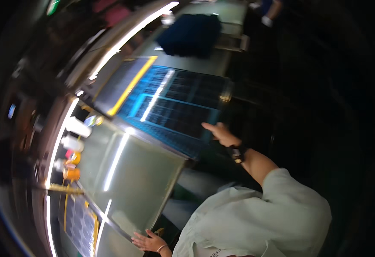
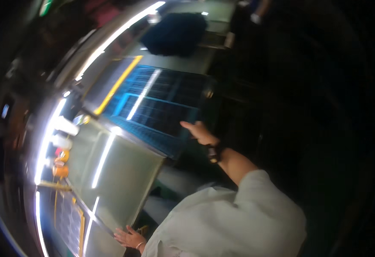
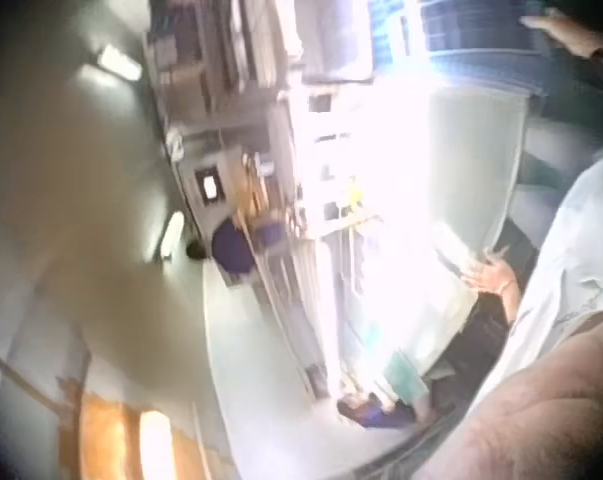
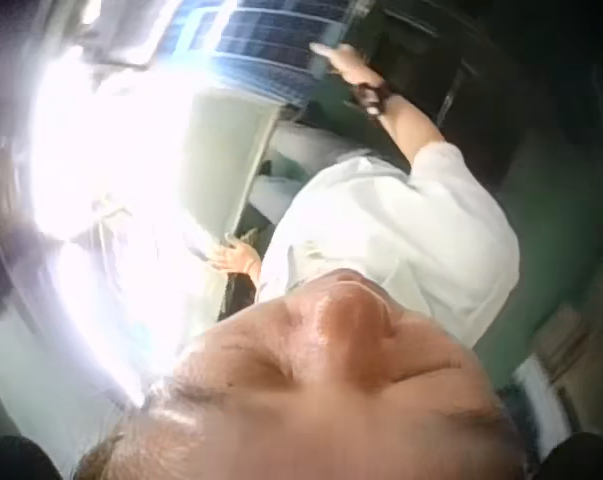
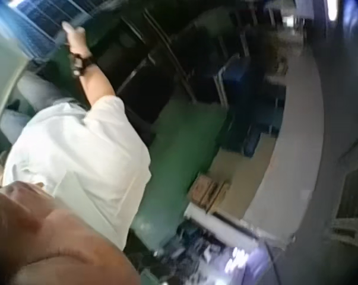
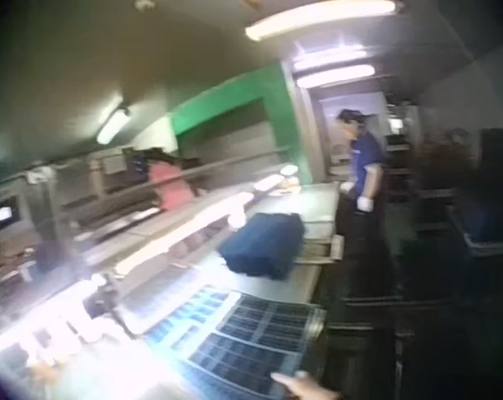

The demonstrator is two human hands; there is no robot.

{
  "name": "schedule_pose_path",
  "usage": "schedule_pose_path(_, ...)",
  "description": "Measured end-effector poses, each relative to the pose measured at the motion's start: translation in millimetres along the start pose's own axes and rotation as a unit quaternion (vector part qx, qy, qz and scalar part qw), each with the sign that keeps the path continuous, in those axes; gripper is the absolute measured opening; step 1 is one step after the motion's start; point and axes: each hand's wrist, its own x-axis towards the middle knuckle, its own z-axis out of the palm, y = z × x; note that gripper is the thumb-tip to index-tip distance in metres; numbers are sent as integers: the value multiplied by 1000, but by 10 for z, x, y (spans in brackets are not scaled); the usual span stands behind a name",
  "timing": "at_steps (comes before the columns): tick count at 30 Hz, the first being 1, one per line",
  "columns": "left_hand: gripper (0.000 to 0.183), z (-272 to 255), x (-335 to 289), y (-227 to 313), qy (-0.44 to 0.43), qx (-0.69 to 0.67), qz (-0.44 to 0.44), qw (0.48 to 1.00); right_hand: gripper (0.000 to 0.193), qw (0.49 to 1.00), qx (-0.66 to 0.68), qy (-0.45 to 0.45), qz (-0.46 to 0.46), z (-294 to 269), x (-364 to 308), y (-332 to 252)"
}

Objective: Sorting and organizing various industrial sheets on a metal fabrication floor workstation.

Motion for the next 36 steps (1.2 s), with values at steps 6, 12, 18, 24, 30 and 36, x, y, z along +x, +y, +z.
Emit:
schedule_pose_path(6,31,65,158,-215,189,-150,152,958,41,970,126,-209,6,-333,-639,465)
schedule_pose_path(12,32,-146,-90,198,49,-221,260,939,17,975,-20,205,78,-1927,-987,2197)
schedule_pose_path(18,33,-197,-179,655,-141,-231,259,927,24,857,-282,417,104,-3204,-1006,3124)
schedule_pose_path(24,34,-359,-187,891,-235,-215,189,929,41,822,-320,439,171,-3633,-579,3924)
schedule_pose_path(30,36,-552,-241,1015,-281,-196,129,931,30,820,-317,385,282,-3620,-282,3937)
schedule_pose_path(36,38,-570,-309,1253,-323,-192,111,920,15,786,-400,376,283,-3685,-231,4198)
